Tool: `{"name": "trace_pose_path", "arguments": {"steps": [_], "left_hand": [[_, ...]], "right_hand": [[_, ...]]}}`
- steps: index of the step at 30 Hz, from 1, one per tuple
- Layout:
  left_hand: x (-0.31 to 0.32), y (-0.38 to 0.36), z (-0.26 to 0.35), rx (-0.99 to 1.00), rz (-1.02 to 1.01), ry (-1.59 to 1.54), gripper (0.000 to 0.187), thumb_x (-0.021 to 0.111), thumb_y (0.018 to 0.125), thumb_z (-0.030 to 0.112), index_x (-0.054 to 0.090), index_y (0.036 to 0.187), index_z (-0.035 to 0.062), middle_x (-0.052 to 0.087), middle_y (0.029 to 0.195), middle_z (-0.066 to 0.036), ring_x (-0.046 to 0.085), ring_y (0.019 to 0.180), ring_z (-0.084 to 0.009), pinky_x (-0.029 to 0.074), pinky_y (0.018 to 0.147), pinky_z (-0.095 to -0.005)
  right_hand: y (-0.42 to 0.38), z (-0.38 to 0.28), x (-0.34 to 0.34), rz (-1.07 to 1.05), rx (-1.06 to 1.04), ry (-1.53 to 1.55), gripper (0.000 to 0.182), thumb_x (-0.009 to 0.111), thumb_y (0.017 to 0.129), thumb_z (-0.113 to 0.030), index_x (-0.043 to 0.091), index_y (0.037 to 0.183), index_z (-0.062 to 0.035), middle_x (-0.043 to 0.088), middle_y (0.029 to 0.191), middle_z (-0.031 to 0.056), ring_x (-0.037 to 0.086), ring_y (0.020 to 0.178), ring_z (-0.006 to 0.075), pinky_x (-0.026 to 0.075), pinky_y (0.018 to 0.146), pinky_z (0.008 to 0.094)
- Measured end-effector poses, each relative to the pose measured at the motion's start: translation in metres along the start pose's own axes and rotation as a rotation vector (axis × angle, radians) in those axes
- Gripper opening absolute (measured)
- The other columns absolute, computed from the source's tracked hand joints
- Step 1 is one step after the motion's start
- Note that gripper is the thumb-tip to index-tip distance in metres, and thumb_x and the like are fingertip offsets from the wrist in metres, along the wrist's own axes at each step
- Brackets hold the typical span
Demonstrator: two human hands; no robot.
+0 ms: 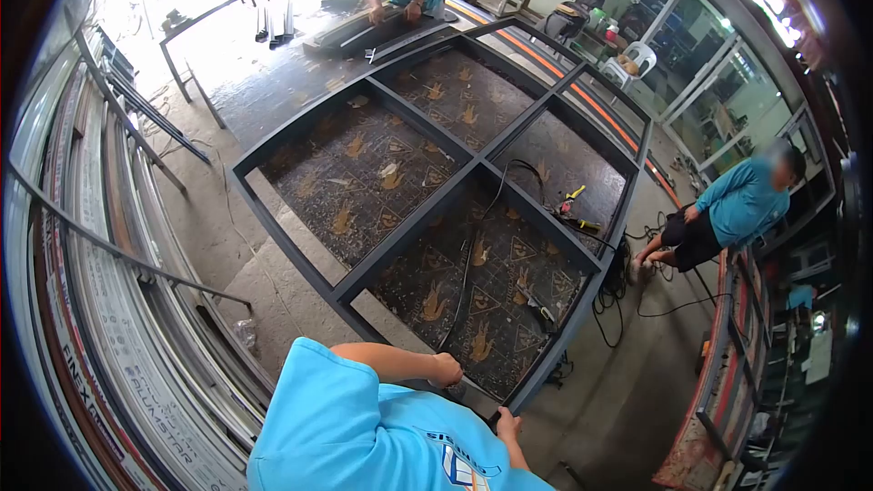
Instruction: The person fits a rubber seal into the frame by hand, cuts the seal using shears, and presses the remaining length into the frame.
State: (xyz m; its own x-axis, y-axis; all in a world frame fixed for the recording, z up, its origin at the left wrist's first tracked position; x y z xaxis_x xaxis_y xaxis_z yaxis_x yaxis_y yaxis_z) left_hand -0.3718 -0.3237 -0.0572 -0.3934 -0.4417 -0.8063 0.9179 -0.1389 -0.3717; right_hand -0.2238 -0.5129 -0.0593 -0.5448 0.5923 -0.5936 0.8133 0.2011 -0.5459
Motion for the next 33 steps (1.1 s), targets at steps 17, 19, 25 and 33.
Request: {"name": "trace_pose_path", "arguments": {"steps": [17, 19, 25, 33], "left_hand": [[0.011, 0.008, -0.003, -0.026, -0.019, -0.15, 0.029, 0.059, 0.082, 0.02, 0.069, 0.102, 0.0015, 0.069, 0.103, -0.018, 0.068, 0.097, -0.0321, 0.055, 0.078, -0.0439], [0.012, 0.009, -0.004, -0.023, -0.031, -0.157, 0.03, 0.059, 0.082, 0.02, 0.069, 0.104, 0.0015, 0.069, 0.105, -0.018, 0.068, 0.098, -0.032, 0.055, 0.079, -0.0438], [0.007, 0.006, -0.003, -0.018, -0.071, -0.149, 0.032, 0.059, 0.083, 0.02, 0.068, 0.107, 0.0021, 0.069, 0.106, -0.018, 0.067, 0.099, -0.0322, 0.055, 0.08, -0.0436], [0.027, 0.016, 0.0, 0.006, 0.068, -0.047, 0.026, 0.053, 0.085, 0.024, 0.07, 0.093, 0.0066, 0.071, 0.095, -0.015, 0.069, 0.091, -0.0307, 0.056, 0.073, -0.0435]], "right_hand": [[-0.006, -0.009, 0.001, 0.022, 0.088, -0.098, 0.069, 0.07, 0.072, -0.028, 0.045, 0.119, 0.0161, 0.052, 0.121, 0.029, 0.055, 0.109, 0.0372, 0.045, 0.091, 0.043], [-0.006, -0.005, 0.002, 0.015, 0.094, -0.094, 0.07, 0.07, 0.072, -0.028, 0.044, 0.12, 0.0161, 0.051, 0.122, 0.0291, 0.055, 0.109, 0.0372, 0.044, 0.092, 0.0427], [0.009, 0.009, 0.0, 0.133, 0.017, -0.098, 0.066, 0.07, 0.067, -0.034, 0.055, 0.105, 0.0173, 0.061, 0.105, 0.0314, 0.061, 0.097, 0.0384, 0.046, 0.085, 0.0414], [0.01, 0.009, 0.0, 0.081, 0.029, -0.092, 0.063, 0.071, 0.071, -0.03, 0.051, 0.109, 0.0172, 0.058, 0.111, 0.0299, 0.058, 0.102, 0.0372, 0.045, 0.09, 0.0437]]}}
Point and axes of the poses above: each hand's wrist, its own y-axis towards the middle knuckle, its own x-axis out of the palm, z = x × y, the point moved 8 cm from there along y, towards the middle knuckle
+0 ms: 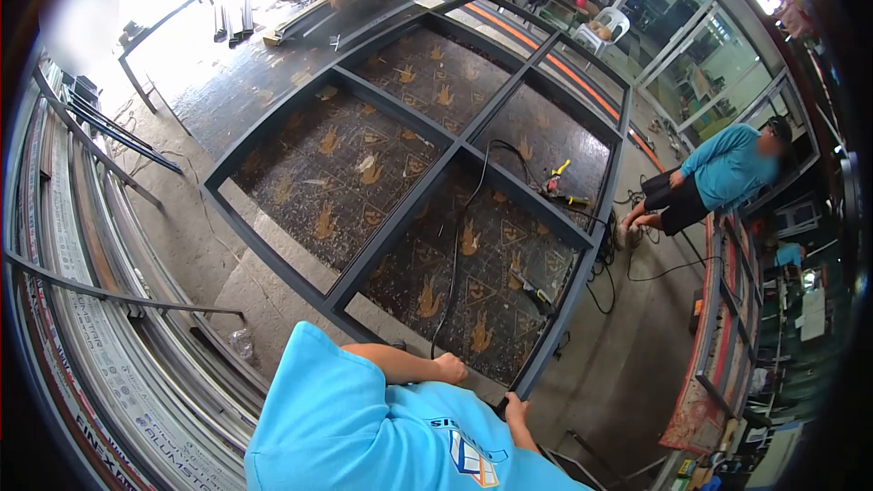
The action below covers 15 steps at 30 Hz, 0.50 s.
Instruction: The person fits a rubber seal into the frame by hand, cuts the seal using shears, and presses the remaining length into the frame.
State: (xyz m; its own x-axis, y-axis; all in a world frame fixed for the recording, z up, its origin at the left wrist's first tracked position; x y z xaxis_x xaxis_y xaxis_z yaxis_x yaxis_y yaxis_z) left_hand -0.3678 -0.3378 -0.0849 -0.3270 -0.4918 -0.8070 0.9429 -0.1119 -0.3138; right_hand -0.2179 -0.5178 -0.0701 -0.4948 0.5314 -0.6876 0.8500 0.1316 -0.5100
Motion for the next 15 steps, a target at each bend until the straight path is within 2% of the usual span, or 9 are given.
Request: {"name": "trace_pose_path", "arguments": {"steps": [4, 6, 9, 12, 13, 15], "left_hand": [[-0.006, 0.005, -0.001, -0.054, -0.151, -0.012, 0.024, 0.055, 0.085, 0.019, 0.071, 0.096, 0.0057, 0.071, 0.097, -0.014, 0.068, 0.094, -0.0322, 0.055, 0.074, -0.044], [-0.011, 0.011, 0.008, -0.055, -0.058, -0.007, 0.022, 0.057, 0.083, 0.018, 0.071, 0.095, 0.0054, 0.071, 0.098, -0.014, 0.068, 0.094, -0.032, 0.055, 0.075, -0.0443], [-0.013, 0.006, 0.016, -0.041, -0.073, -0.014, 0.023, 0.059, 0.082, 0.018, 0.071, 0.096, 0.0054, 0.07, 0.099, -0.015, 0.068, 0.096, -0.0319, 0.055, 0.076, -0.0436], [-0.006, 0.016, 0.011, -0.048, -0.119, 0.019, 0.023, 0.062, 0.079, 0.018, 0.071, 0.096, 0.0044, 0.07, 0.1, -0.015, 0.067, 0.097, -0.0322, 0.055, 0.077, -0.0428], [-0.001, 0.024, 0.008, -0.042, -0.16, 0.055, 0.024, 0.063, 0.078, 0.018, 0.071, 0.095, 0.0045, 0.07, 0.1, -0.015, 0.067, 0.097, -0.0322, 0.055, 0.077, -0.0427], [-0.006, 0.019, 0.016, -0.058, -0.232, 0.099, 0.025, 0.064, 0.077, 0.019, 0.071, 0.098, 0.0062, 0.07, 0.1, -0.015, 0.067, 0.097, -0.0318, 0.055, 0.077, -0.0422]], "right_hand": [[0.004, 0.009, 0.007, -0.039, 0.055, 0.135, 0.064, 0.07, 0.071, -0.029, 0.05, 0.111, 0.0167, 0.058, 0.111, 0.0298, 0.058, 0.102, 0.0375, 0.046, 0.087, 0.0447], [0.011, 0.015, 0.005, -0.044, 0.05, 0.129, 0.065, 0.07, 0.072, -0.029, 0.049, 0.113, 0.017, 0.058, 0.111, 0.0296, 0.059, 0.101, 0.0371, 0.047, 0.085, 0.0438], [0.011, 0.017, 0.002, -0.006, 0.025, 0.039, 0.066, 0.07, 0.072, -0.028, 0.048, 0.114, 0.0172, 0.058, 0.112, 0.0288, 0.06, 0.099, 0.0362, 0.048, 0.082, 0.0427], [-0.001, 0.001, 0.005, -0.115, 0.003, 0.186, 0.06, 0.069, 0.074, -0.028, 0.053, 0.11, 0.0168, 0.062, 0.104, 0.0263, 0.063, 0.091, 0.0335, 0.048, 0.078, 0.0428], [0.004, 0.005, 0.004, -0.042, -0.021, 0.175, 0.052, 0.069, 0.074, -0.028, 0.058, 0.103, 0.0139, 0.064, 0.096, 0.0237, 0.063, 0.086, 0.0321, 0.048, 0.077, 0.0426], [0.006, 0.007, 0.005, -0.053, -0.016, 0.173, 0.048, 0.069, 0.074, -0.027, 0.06, 0.1, 0.0119, 0.065, 0.095, 0.0223, 0.063, 0.086, 0.0316, 0.048, 0.076, 0.0423]]}}
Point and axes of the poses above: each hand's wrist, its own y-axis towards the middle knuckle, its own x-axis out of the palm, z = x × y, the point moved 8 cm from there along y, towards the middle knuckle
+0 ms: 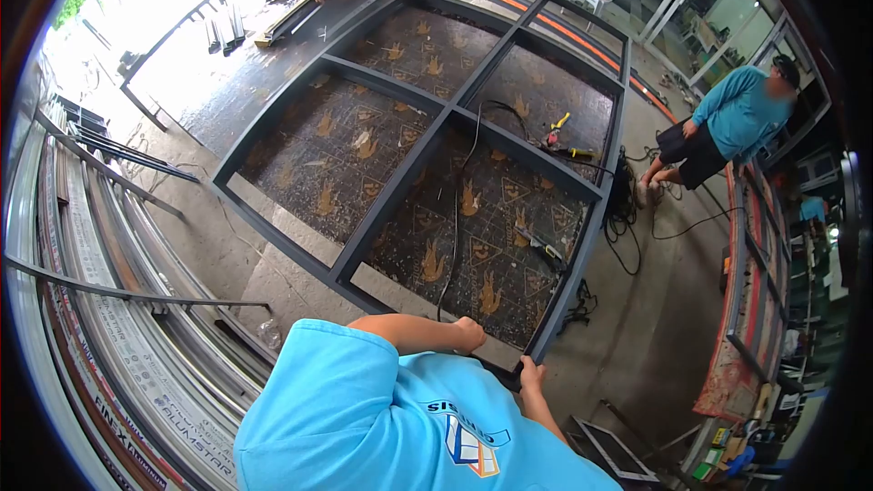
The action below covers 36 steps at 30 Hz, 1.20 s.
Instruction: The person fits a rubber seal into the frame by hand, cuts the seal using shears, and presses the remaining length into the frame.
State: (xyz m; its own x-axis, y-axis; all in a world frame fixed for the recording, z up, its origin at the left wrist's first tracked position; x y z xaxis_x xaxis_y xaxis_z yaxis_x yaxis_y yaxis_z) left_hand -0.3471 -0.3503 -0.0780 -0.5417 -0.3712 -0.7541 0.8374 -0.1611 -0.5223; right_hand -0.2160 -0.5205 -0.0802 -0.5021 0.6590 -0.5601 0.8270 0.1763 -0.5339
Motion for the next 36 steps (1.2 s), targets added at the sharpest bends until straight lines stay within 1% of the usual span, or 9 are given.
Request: {"name": "trace_pose_path", "arguments": {"steps": [4, 8, 10, 13, 20, 25, 27, 30, 36], "left_hand": [[0.016, -0.004, -0.006, -0.012, 0.161, -0.077, 0.029, 0.066, 0.078, 0.021, 0.07, 0.103, 0.0076, 0.07, 0.098, -0.016, 0.067, 0.097, -0.0309, 0.055, 0.08, -0.0411], [0.002, -0.008, -0.016, -0.178, -0.106, -0.24, 0.034, 0.071, 0.074, 0.02, 0.07, 0.105, 0.0068, 0.069, 0.106, -0.015, 0.066, 0.102, -0.0311, 0.054, 0.082, -0.041], [0.001, -0.001, -0.016, -0.189, -0.109, -0.207, 0.033, 0.07, 0.074, 0.019, 0.07, 0.106, 0.0071, 0.069, 0.108, -0.015, 0.066, 0.103, -0.0308, 0.054, 0.083, -0.0408], [0.005, -0.001, -0.009, -0.222, -0.091, -0.11, 0.031, 0.067, 0.076, 0.014, 0.07, 0.106, 0.0083, 0.069, 0.11, -0.014, 0.066, 0.103, -0.0308, 0.054, 0.084, -0.0404], [0.006, -0.007, -0.007, -0.229, -0.018, -0.096, 0.03, 0.065, 0.076, 0.011, 0.068, 0.105, 0.0057, 0.069, 0.104, -0.015, 0.067, 0.1, -0.0305, 0.055, 0.08, -0.0395], [-0.003, -0.012, 0.015, -0.054, 0.19, 0.08, 0.016, 0.062, 0.078, 0.012, 0.071, 0.089, 0.0063, 0.071, 0.096, -0.014, 0.069, 0.092, -0.0296, 0.055, 0.077, -0.0402], [-0.006, -0.013, 0.015, -0.023, 0.209, 0.09, 0.015, 0.061, 0.078, 0.013, 0.071, 0.087, 0.0063, 0.071, 0.094, -0.014, 0.069, 0.091, -0.0294, 0.055, 0.077, -0.0405], [-0.004, -0.009, 0.014, -0.004, 0.213, 0.068, 0.015, 0.06, 0.078, 0.014, 0.071, 0.084, 0.0056, 0.071, 0.091, -0.014, 0.069, 0.089, -0.0299, 0.055, 0.076, -0.0412], [0.001, 0.009, 0.02, -0.017, 0.17, 0.004, 0.018, 0.063, 0.078, 0.018, 0.071, 0.087, 0.0053, 0.071, 0.092, -0.014, 0.069, 0.09, -0.0298, 0.055, 0.076, -0.0416]], "right_hand": [[0.007, 0.017, 0.001, -0.031, -0.029, 0.086, 0.038, 0.068, 0.074, -0.025, 0.064, 0.094, 0.0074, 0.067, 0.089, 0.0161, 0.064, 0.082, 0.0285, 0.048, 0.073, 0.0403], [0.02, 0.024, 0.013, -0.159, -0.027, 0.186, 0.032, 0.066, 0.075, -0.024, 0.065, 0.085, 0.006, 0.066, 0.08, 0.0118, 0.062, 0.073, 0.0239, 0.048, 0.069, 0.0386], [0.024, 0.032, 0.014, -0.201, -0.017, 0.22, 0.025, 0.066, 0.077, -0.022, 0.065, 0.082, 0.0031, 0.065, 0.073, 0.0086, 0.062, 0.066, 0.0212, 0.047, 0.061, 0.0364], [0.005, 0.009, 0.001, -0.079, -0.076, 0.169, 0.028, 0.067, 0.077, -0.024, 0.065, 0.081, 0.0038, 0.065, 0.073, 0.0091, 0.062, 0.067, 0.0216, 0.047, 0.063, 0.0363], [0.022, 0.023, 0.009, -0.135, -0.122, 0.185, 0.025, 0.066, 0.076, -0.022, 0.067, 0.079, 0.0033, 0.067, 0.074, 0.0091, 0.062, 0.067, 0.0205, 0.048, 0.064, 0.0348], [0.019, 0.023, 0.012, -0.234, -0.045, 0.23, 0.034, 0.068, 0.072, -0.025, 0.062, 0.082, 0.0074, 0.065, 0.084, 0.0149, 0.06, 0.079, 0.0249, 0.047, 0.072, 0.0396], [0.03, 0.038, 0.014, -0.125, -0.035, 0.161, 0.034, 0.069, 0.072, -0.024, 0.062, 0.082, 0.0078, 0.065, 0.084, 0.0147, 0.061, 0.079, 0.0239, 0.047, 0.071, 0.0399], [0.015, 0.022, 0.01, -0.234, 0.009, 0.177, 0.034, 0.069, 0.072, -0.024, 0.062, 0.083, 0.0083, 0.066, 0.086, 0.0149, 0.061, 0.079, 0.0236, 0.047, 0.072, 0.0399], [0.027, 0.033, 0.012, -0.152, -0.082, 0.166, 0.034, 0.069, 0.072, -0.024, 0.063, 0.081, 0.0078, 0.065, 0.079, 0.0143, 0.061, 0.073, 0.0245, 0.047, 0.068, 0.0399]]}}
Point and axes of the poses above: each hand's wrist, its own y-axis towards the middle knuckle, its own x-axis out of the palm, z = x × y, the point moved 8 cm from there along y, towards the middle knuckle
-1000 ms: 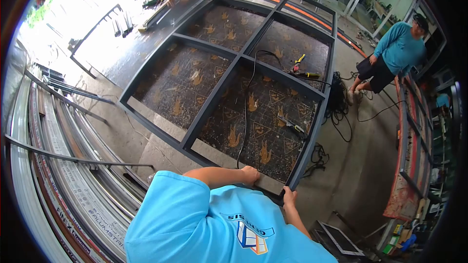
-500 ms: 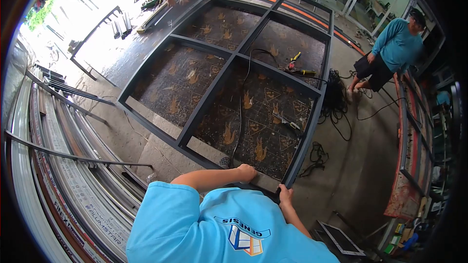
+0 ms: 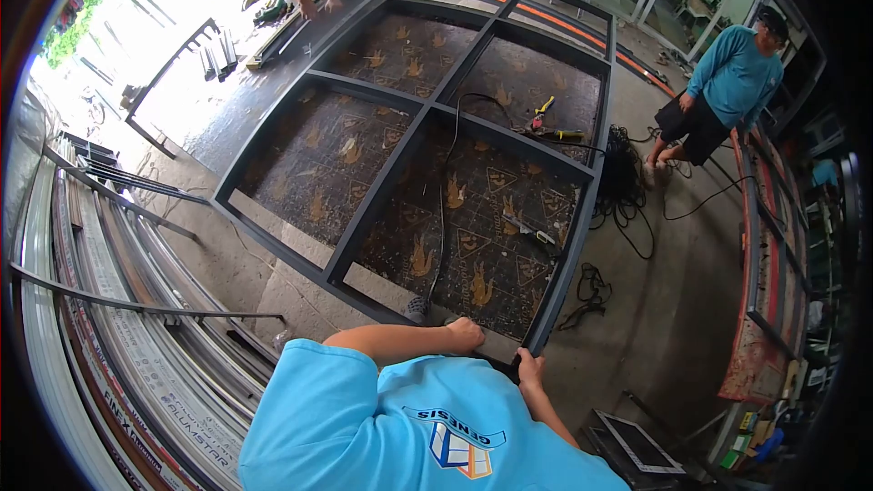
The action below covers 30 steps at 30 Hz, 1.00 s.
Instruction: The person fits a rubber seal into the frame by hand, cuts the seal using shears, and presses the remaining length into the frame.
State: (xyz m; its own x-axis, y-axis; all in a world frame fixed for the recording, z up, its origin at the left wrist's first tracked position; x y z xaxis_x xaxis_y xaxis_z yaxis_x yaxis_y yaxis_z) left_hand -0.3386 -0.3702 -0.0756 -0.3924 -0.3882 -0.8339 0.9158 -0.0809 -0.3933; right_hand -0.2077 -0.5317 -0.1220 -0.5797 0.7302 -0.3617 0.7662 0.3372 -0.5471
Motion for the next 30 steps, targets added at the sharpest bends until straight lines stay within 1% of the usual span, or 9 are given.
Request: {"name": "trace_pose_path", "arguments": {"steps": [4, 6, 10, 12, 17, 22, 24, 26, 30], "left_hand": [[-0.001, 0.001, -0.004, -0.016, -0.008, -0.057, 0.018, 0.062, 0.079, 0.019, 0.071, 0.087, 0.0061, 0.071, 0.092, -0.014, 0.069, 0.09, -0.0298, 0.055, 0.076, -0.0422], [-0.012, -0.003, -0.004, -0.021, -0.05, -0.036, 0.018, 0.062, 0.079, 0.018, 0.071, 0.088, 0.0058, 0.071, 0.092, -0.013, 0.069, 0.09, -0.0298, 0.055, 0.076, -0.0422], [-0.013, -0.01, -0.004, -0.014, -0.06, 0.007, 0.019, 0.06, 0.08, 0.017, 0.071, 0.09, 0.0048, 0.071, 0.096, -0.014, 0.069, 0.093, -0.0293, 0.055, 0.077, -0.0416], [-0.015, -0.011, -0.002, -0.016, -0.062, -0.006, 0.019, 0.06, 0.08, 0.017, 0.07, 0.091, 0.0046, 0.071, 0.097, -0.014, 0.068, 0.093, -0.0292, 0.055, 0.077, -0.0412], [-0.011, -0.003, -0.001, -0.048, -0.144, -0.007, 0.019, 0.061, 0.08, 0.017, 0.07, 0.091, 0.0042, 0.07, 0.097, -0.014, 0.068, 0.094, -0.0291, 0.055, 0.077, -0.0401], [-0.01, -0.006, -0.004, -0.07, -0.051, -0.064, 0.021, 0.063, 0.078, 0.017, 0.071, 0.092, 0.0042, 0.07, 0.098, -0.016, 0.068, 0.095, -0.0299, 0.055, 0.078, -0.0406], [-0.007, -0.001, -0.006, -0.062, -0.109, -0.042, 0.02, 0.063, 0.077, 0.017, 0.071, 0.091, 0.0044, 0.07, 0.097, -0.015, 0.068, 0.094, -0.03, 0.055, 0.078, -0.0409], [-0.004, 0.001, -0.004, -0.046, -0.167, -0.026, 0.02, 0.063, 0.076, 0.017, 0.071, 0.09, 0.0045, 0.07, 0.097, -0.015, 0.068, 0.094, -0.03, 0.054, 0.077, -0.0412], [-0.003, 0.001, 0.0, -0.008, -0.096, -0.023, 0.021, 0.064, 0.076, 0.017, 0.071, 0.09, 0.0039, 0.07, 0.097, -0.015, 0.068, 0.095, -0.03, 0.054, 0.078, -0.0415]], "right_hand": [[-0.003, -0.006, 0.002, -0.024, -0.01, 0.054, 0.033, 0.069, 0.072, -0.025, 0.063, 0.08, 0.0071, 0.065, 0.076, 0.0133, 0.061, 0.07, 0.0243, 0.047, 0.067, 0.0396], [-0.006, -0.011, -0.001, 0.015, -0.025, -0.039, 0.024, 0.065, 0.076, -0.02, 0.066, 0.075, 0.0045, 0.065, 0.07, 0.0079, 0.061, 0.063, 0.0186, 0.046, 0.059, 0.0344], [-0.004, -0.01, -0.002, 0.021, -0.061, -0.009, 0.024, 0.065, 0.076, -0.019, 0.066, 0.075, 0.0048, 0.064, 0.07, 0.0076, 0.06, 0.062, 0.0184, 0.046, 0.059, 0.0346], [-0.006, -0.009, 0.001, -0.036, 0.014, 0.027, 0.035, 0.069, 0.072, -0.024, 0.064, 0.086, 0.008, 0.067, 0.081, 0.0136, 0.062, 0.073, 0.0241, 0.047, 0.068, 0.0386], [-0.013, -0.021, 0.001, -0.02, -0.021, 0.036, 0.036, 0.068, 0.072, -0.024, 0.063, 0.087, 0.0085, 0.066, 0.083, 0.0152, 0.061, 0.075, 0.0244, 0.048, 0.069, 0.0391], [-0.014, -0.017, 0.003, -0.076, 0.027, -0.017, 0.04, 0.068, 0.072, -0.025, 0.063, 0.087, 0.0113, 0.066, 0.086, 0.0188, 0.062, 0.079, 0.0263, 0.048, 0.072, 0.0403], [-0.006, -0.011, -0.001, 0.039, -0.032, -0.041, 0.024, 0.064, 0.075, -0.02, 0.066, 0.072, 0.0038, 0.066, 0.071, 0.0073, 0.061, 0.066, 0.0181, 0.047, 0.062, 0.0346], [-0.003, -0.007, 0.0, 0.033, -0.038, -0.052, 0.025, 0.065, 0.075, -0.021, 0.066, 0.072, 0.0039, 0.066, 0.071, 0.0073, 0.061, 0.066, 0.0182, 0.047, 0.062, 0.0349], [-0.007, -0.012, -0.002, 0.033, -0.053, -0.013, 0.025, 0.065, 0.075, -0.021, 0.066, 0.073, 0.0041, 0.066, 0.071, 0.0078, 0.061, 0.067, 0.0189, 0.047, 0.062, 0.0361]]}}
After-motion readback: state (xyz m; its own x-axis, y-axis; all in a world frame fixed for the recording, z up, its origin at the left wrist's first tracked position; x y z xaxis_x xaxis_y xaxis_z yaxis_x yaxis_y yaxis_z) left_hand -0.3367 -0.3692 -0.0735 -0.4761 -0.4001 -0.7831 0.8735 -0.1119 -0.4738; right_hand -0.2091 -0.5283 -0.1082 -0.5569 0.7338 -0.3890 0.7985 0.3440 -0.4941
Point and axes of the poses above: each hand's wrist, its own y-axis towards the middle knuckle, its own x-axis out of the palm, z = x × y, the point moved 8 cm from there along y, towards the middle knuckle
